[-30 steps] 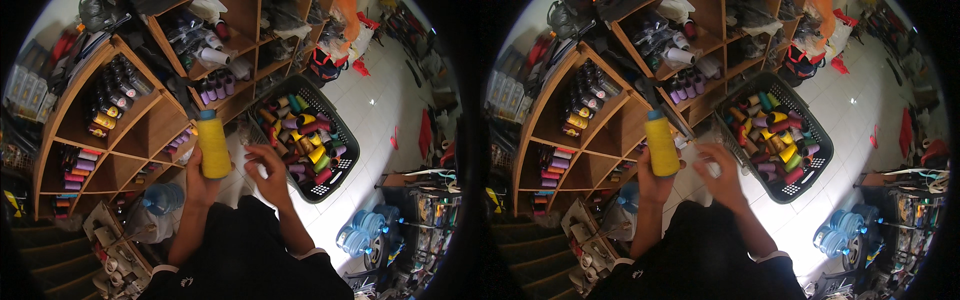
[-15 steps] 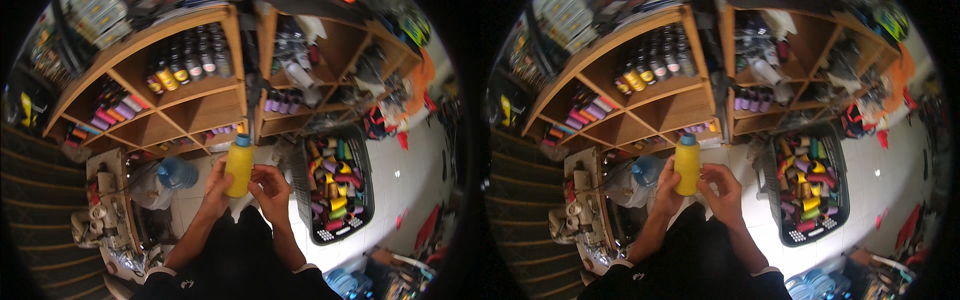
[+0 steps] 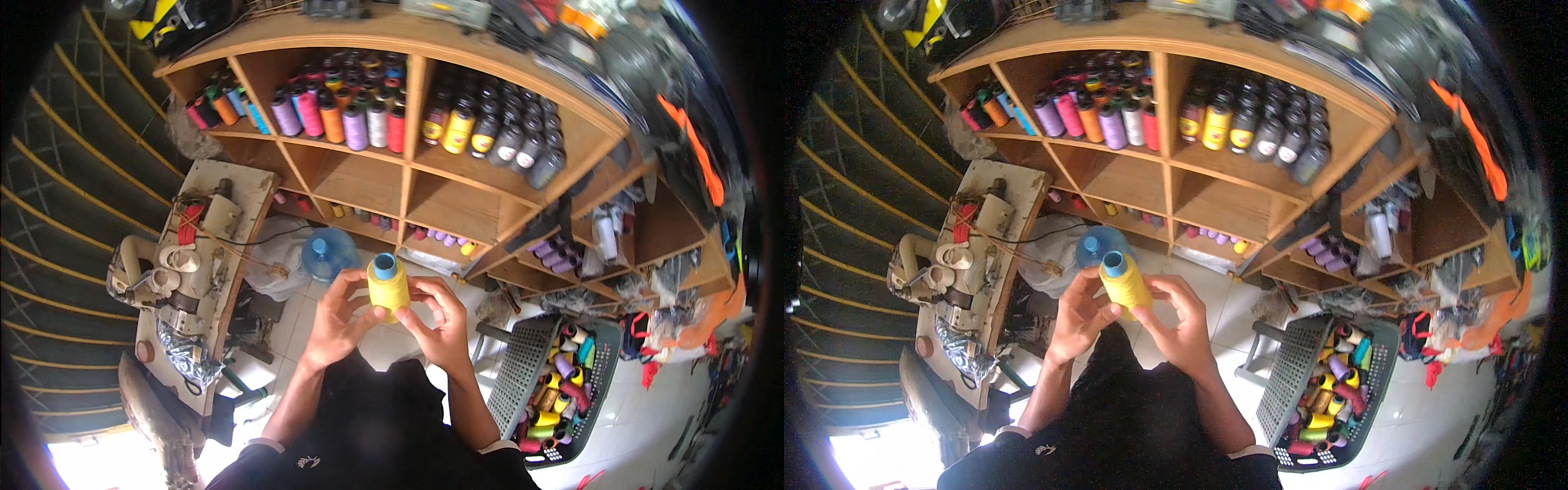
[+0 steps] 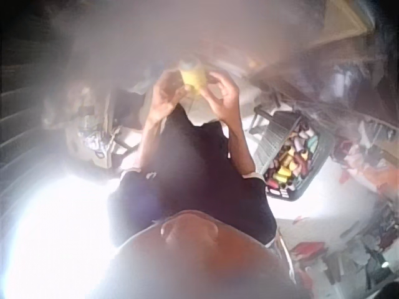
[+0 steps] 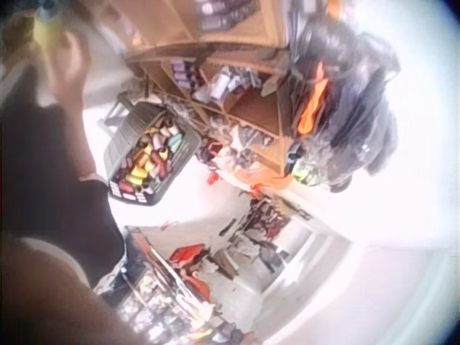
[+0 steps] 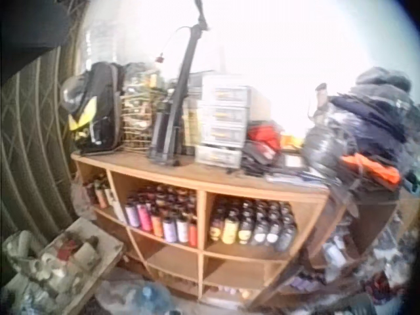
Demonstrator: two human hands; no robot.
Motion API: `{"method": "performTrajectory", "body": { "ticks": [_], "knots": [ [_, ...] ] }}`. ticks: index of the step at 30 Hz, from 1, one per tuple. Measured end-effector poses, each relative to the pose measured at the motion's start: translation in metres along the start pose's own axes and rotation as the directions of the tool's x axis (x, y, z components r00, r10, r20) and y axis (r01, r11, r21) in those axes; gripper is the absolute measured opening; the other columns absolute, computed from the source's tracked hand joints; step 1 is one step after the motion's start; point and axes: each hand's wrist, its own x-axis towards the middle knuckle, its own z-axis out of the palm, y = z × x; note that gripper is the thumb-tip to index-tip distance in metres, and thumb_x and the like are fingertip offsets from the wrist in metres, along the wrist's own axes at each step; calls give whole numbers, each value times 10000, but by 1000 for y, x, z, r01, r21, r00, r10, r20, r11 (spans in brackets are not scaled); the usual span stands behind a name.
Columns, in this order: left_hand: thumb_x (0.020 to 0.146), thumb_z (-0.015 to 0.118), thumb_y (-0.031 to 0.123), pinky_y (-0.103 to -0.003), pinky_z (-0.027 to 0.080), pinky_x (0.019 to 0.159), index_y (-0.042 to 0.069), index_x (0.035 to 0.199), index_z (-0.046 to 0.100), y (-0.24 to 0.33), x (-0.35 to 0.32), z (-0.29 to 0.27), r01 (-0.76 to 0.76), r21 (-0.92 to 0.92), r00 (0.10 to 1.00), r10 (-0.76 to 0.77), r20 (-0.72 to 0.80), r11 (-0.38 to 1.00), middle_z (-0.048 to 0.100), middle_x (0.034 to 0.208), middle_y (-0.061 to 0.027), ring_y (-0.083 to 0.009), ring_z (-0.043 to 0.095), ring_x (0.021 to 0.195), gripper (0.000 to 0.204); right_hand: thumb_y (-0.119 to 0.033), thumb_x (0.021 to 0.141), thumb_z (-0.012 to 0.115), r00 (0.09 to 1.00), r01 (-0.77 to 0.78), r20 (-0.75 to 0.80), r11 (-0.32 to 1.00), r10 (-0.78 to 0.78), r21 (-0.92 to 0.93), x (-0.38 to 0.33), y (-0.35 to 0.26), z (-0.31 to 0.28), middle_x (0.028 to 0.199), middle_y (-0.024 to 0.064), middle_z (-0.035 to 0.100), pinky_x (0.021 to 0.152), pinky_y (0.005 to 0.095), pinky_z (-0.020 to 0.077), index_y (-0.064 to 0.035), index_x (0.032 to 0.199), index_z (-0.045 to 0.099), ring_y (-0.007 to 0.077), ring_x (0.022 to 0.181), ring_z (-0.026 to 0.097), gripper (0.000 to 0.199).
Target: The person picks up thread spools from a black plastic basket on the floor, inspects them, and places them onto a wooden shelf. The person handles spools of various colors, including yellow, purple, red, and white, one at a time.
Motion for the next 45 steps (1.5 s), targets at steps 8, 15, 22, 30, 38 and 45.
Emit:
{"method": "performTrajectory", "body": {
  "ticks": [8, 15, 22, 30, 38, 45],
  "knots": [
    [827, 666, 0, -360, 445, 945, -3, 1218, 462, 16, 44, -162, -141, 178, 969, 173, -179, 974, 516, 1184, -104, -188, 524, 1105, 441, -25, 807, 691, 996, 32, 84, 999, -28, -44, 100, 55, 149, 1074, 110, 538, 831, 315, 499, 12, 1108, 546, 200, 994, 583, 336],
    [861, 608, -8, -334, 463, 893, -2, 1216, 459, 32, 111, -306, -146, 301, 926, 238, -294, 942, 528, 1183, -124, -192, 534, 1090, 385, -41, 839, 631, 993, 28, 115, 989, -12, -145, 204, 118, 283, 1020, 90, 560, 738, 288, 487, -22, 1176, 541, 176, 900, 584, 349],
    [850, 611, -1, -327, 451, 895, -3, 1209, 457, 35, 205, -400, -203, 399, 870, 351, -346, 894, 543, 1130, -109, -189, 521, 1082, 390, -18, 839, 586, 992, 45, 118, 992, -31, -117, 284, 154, 359, 1212, 135, 497, 827, 303, 484, -48, 1341, 409, 219, 1078, 516, 533],
    [850, 597, -24, -336, 467, 903, -8, 1206, 471, 21, 298, -446, -240, 375, 889, 358, -285, 895, 586, 1096, -123, -204, 560, 1033, 378, -203, 858, 593, 990, -43, 108, 923, 91, -382, 350, 180, 385, 1367, 213, 329, 1079, 433, 292, -47, 1462, 184, 377, 1332, 300, 745],
    [851, 630, 52, -324, 478, 864, -12, 1191, 492, 5, 334, -451, -248, 331, 897, 345, -277, 910, 585, 1127, -133, -199, 571, 1024, 372, -328, 882, 541, 984, -119, 68, 887, 167, -447, 372, 200, 394, 1376, 278, 217, 1064, 465, 307, -50, 1481, 37, 445, 1312, 280, 830],
    [805, 658, 19, -338, 545, 746, -49, 1015, 588, -3, 331, -439, -262, 563, 789, 510, -342, 784, 613, 976, -152, -228, 630, 909, 231, -295, 862, 589, 998, -12, 47, 856, 43, -517, 367, 212, 396, 1358, 283, 233, 1046, 459, 322, -18, 1471, 5, 441, 1282, 312, 888]
  ]
}}
